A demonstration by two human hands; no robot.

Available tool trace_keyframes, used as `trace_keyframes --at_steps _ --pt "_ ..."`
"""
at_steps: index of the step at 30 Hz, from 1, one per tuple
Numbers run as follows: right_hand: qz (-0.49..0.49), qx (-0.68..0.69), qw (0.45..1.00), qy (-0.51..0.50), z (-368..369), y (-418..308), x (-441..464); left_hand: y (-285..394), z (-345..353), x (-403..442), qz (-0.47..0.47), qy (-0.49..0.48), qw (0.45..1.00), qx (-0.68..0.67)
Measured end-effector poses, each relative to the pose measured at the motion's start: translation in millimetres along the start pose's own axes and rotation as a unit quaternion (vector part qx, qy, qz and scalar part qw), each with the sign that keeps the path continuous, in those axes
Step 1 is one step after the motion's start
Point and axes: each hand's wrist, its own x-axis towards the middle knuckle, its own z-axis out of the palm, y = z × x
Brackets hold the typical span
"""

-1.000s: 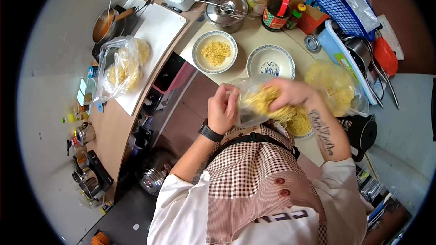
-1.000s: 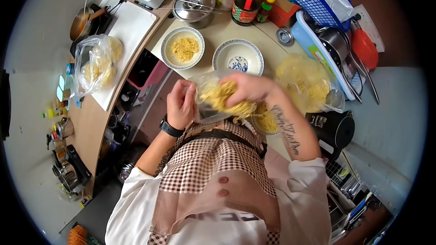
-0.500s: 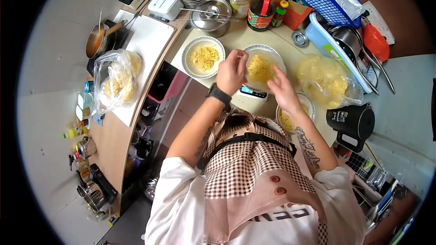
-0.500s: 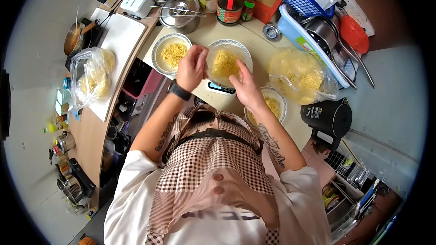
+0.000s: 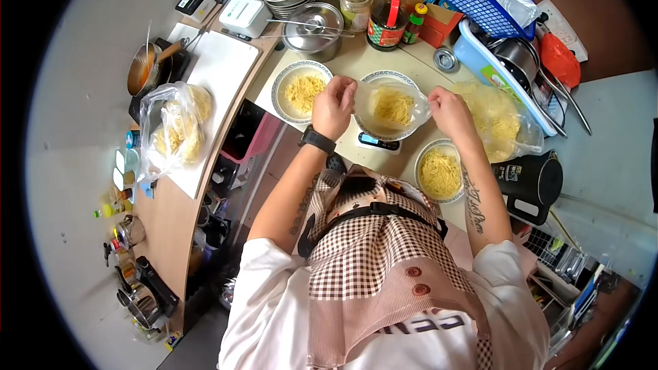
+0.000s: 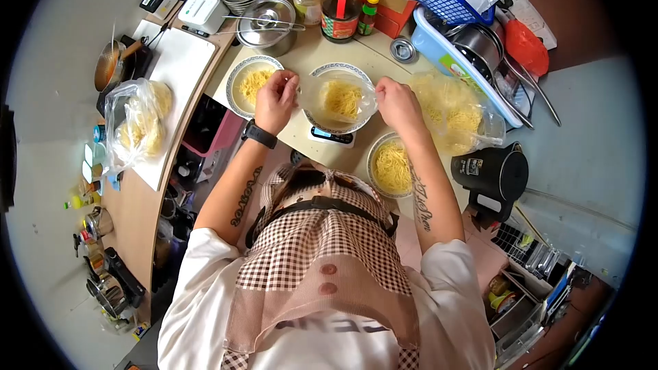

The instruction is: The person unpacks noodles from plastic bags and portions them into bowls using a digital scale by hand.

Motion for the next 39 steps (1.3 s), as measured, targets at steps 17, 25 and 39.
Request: trace_keyframes --at_steps 17,25,39 --pt "-0.029 0.391 0.918 0.057 45.3 10.5 -11.0 38.1 54.1 8.5 -0.058 -0.245 0.944 -0.211" --pt "-0.144 0.431 0.884 0.110 33.3 -22.9 -14.6 94.8 31.6 28.5 -0.012 -0.268 0.930 -0.251" --pt "-0.174 0.459 0.870 -0.045 -22.6 -88.7 -16.4 191.0 -18.6 32.8 0.443 -0.195 0.836 0.257"
